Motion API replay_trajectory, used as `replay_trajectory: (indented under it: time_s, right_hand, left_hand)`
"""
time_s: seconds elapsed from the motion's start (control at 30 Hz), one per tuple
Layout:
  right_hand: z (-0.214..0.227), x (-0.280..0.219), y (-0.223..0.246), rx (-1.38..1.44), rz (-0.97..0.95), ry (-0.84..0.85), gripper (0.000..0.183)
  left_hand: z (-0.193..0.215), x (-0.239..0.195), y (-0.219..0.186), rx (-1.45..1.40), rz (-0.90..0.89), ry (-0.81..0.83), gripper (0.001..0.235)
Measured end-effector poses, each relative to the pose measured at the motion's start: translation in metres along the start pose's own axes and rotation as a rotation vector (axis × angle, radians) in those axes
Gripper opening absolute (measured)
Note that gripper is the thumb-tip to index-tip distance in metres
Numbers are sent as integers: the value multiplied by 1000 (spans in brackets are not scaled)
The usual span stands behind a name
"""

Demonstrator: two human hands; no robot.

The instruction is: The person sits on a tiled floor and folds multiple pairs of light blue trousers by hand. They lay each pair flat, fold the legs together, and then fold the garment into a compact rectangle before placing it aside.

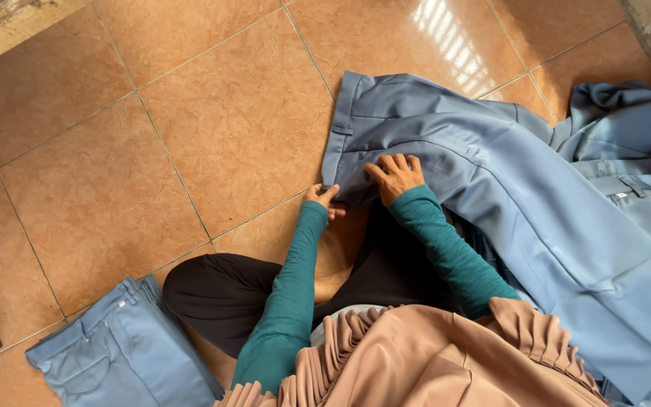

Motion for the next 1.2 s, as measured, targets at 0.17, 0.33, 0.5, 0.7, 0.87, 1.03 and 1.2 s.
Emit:
replay_trajectory:
  time_s: [0.17, 0.33, 0.5, 0.7, 0.87, 1.03, 1.2]
  right_hand:
    - [-22, -11, -10, 34, 24, 25, 38]
    - [-25, -19, 5, 30, 65, 181, 55]
    - [-35, -23, 11, -18, 78, 362, 65]
    - [-33, -20, 16, -40, 72, 381, 70]
    - [-25, -2, 14, -145, -52, 126, 58]
    - [-30, 23, 24, -206, -69, -25, 34]
    - [-80, 15, 72, -205, -30, -50, 19]
  left_hand:
    - [20, 58, -38, -74, -443, -149, 42]
    - [34, 43, -33, -151, -501, -315, 54]
    - [-24, -18, 25, 19, 123, -57, 93]
    - [-92, -43, -35, -237, 154, -63, 117]
    - [-44, 40, -55, -847, -158, -261, 97]
    - [83, 79, -78, -913, -311, -328, 74]
    - [220, 24, -75, -1131, -380, -474, 85]
Point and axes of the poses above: each hand's wrist, its own x-axis towards the middle knuckle, its own z-axis out of the back of the hand, y = z × x, the point moved 7 cm from there along x, towards the middle knuckle, and after that the axes turned 10 degrees about -x, right-handed, at the moved point
